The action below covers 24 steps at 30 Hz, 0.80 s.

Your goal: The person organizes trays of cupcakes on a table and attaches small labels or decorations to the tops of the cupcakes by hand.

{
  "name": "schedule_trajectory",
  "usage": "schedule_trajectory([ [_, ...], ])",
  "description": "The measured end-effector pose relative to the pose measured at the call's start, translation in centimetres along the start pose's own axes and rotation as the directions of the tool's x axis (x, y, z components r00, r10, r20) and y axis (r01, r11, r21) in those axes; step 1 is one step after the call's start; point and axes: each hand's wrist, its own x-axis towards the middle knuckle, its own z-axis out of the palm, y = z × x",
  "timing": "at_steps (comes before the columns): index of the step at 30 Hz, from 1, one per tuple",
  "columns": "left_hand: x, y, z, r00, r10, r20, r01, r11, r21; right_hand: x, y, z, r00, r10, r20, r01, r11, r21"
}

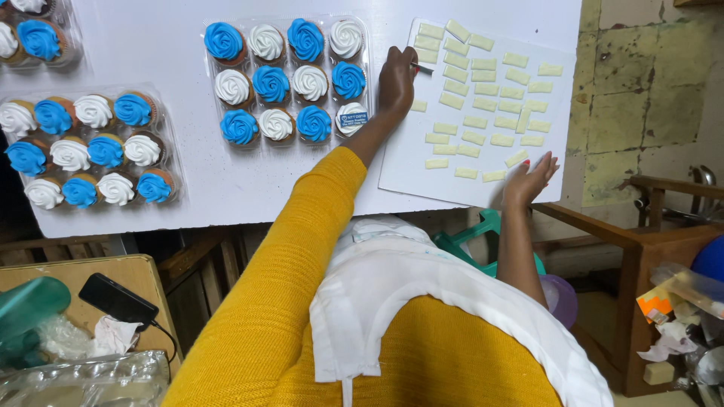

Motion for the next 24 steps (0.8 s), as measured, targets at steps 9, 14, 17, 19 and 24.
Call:
schedule_trajectory([
  [9, -1.2, 2.5, -3.6, 0.95, -0.169, 0.264, 0.222, 0.957, -0.186, -7.5, -21.7, -1.4, 0.82, -0.572, -0.014, 0.529, 0.749, 0.4],
  [14, -3.6, 4.4, -13.6, 0.829, -0.014, 0.558, 0.168, 0.959, -0.226, -10.9, -29.2, -1.6, 0.53, -0.843, 0.087, 0.771, 0.523, 0.363],
  [17, -4.6, 3.1, -18.5, 0.849, -0.036, 0.527, 0.173, 0.962, -0.213, -12.4, -29.6, 0.5, 0.493, -0.856, 0.153, 0.746, 0.507, 0.431],
  [19, -5.7, 1.2, -20.8, 0.867, -0.055, 0.496, 0.16, 0.972, -0.173, -13.9, -30.5, 1.7, 0.421, -0.89, 0.175, 0.79, 0.454, 0.412],
  [24, -8.2, -2.2, -26.7, 0.877, -0.164, 0.451, 0.239, 0.964, -0.113, -17.8, -31.9, 6.4, 0.309, -0.93, 0.198, 0.856, 0.362, 0.37],
])
